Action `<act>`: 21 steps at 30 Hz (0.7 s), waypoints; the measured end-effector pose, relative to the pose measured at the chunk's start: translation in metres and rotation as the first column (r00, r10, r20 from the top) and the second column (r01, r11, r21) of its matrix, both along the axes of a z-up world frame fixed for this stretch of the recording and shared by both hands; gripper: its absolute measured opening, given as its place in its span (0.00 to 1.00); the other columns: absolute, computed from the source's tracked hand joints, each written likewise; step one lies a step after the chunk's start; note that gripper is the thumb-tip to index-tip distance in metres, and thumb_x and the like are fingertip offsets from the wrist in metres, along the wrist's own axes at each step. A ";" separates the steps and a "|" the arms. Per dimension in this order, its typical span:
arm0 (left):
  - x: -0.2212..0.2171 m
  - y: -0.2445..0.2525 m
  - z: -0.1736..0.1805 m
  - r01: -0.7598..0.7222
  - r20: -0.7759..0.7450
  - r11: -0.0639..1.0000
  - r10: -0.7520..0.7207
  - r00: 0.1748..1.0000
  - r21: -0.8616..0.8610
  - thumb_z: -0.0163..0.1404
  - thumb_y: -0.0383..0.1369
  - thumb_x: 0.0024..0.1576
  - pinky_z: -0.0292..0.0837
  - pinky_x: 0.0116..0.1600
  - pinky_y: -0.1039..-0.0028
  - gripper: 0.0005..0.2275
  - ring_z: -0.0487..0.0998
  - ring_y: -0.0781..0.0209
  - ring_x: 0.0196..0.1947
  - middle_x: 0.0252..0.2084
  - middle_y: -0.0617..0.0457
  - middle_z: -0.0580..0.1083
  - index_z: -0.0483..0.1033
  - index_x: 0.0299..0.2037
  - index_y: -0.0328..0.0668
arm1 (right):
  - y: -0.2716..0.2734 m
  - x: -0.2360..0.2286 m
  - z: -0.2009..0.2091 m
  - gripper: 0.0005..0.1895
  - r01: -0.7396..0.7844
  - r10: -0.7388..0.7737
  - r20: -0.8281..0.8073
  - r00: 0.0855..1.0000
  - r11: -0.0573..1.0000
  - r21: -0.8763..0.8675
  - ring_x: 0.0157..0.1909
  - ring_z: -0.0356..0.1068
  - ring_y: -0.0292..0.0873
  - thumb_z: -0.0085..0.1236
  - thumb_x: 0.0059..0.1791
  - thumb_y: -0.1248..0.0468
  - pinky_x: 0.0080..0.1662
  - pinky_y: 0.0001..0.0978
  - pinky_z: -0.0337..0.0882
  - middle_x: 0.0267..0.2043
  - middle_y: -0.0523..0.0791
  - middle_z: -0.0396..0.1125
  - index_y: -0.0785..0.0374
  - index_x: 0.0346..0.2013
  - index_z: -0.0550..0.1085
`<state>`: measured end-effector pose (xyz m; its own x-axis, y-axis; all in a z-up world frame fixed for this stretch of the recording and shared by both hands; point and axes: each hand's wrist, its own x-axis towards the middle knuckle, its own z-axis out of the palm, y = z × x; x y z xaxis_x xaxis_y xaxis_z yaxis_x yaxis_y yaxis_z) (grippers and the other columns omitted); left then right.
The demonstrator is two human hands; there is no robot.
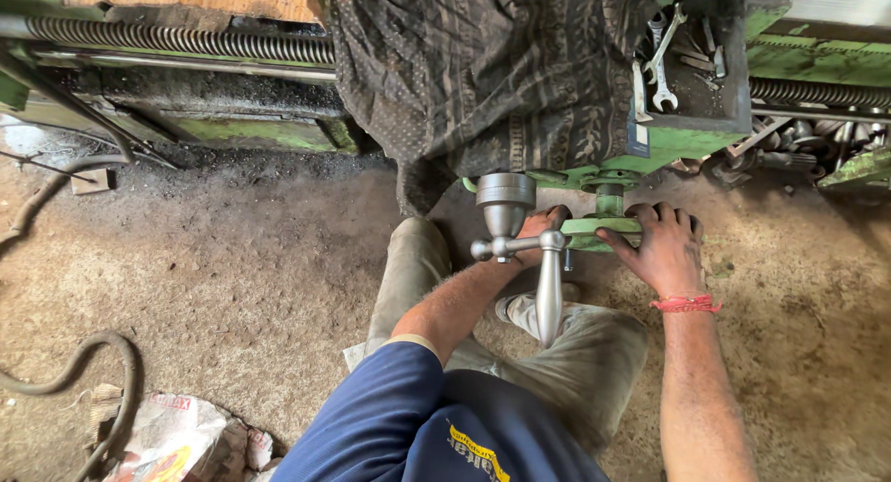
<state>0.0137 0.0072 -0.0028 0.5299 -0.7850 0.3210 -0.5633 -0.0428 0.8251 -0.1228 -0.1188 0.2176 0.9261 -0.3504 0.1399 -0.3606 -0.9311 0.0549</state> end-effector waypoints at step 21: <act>-0.002 0.002 0.007 -0.040 -0.039 0.998 0.038 0.999 -0.047 0.54 0.33 0.51 0.74 0.49 0.51 0.17 0.79 0.31 0.45 0.44 0.33 0.75 0.68 0.48 0.35 | 0.001 0.000 -0.013 0.40 0.002 -0.002 -0.004 1.000 0.998 -0.063 0.50 0.67 0.62 0.55 0.44 0.27 0.52 0.57 0.66 0.46 0.54 0.70 0.58 0.50 0.79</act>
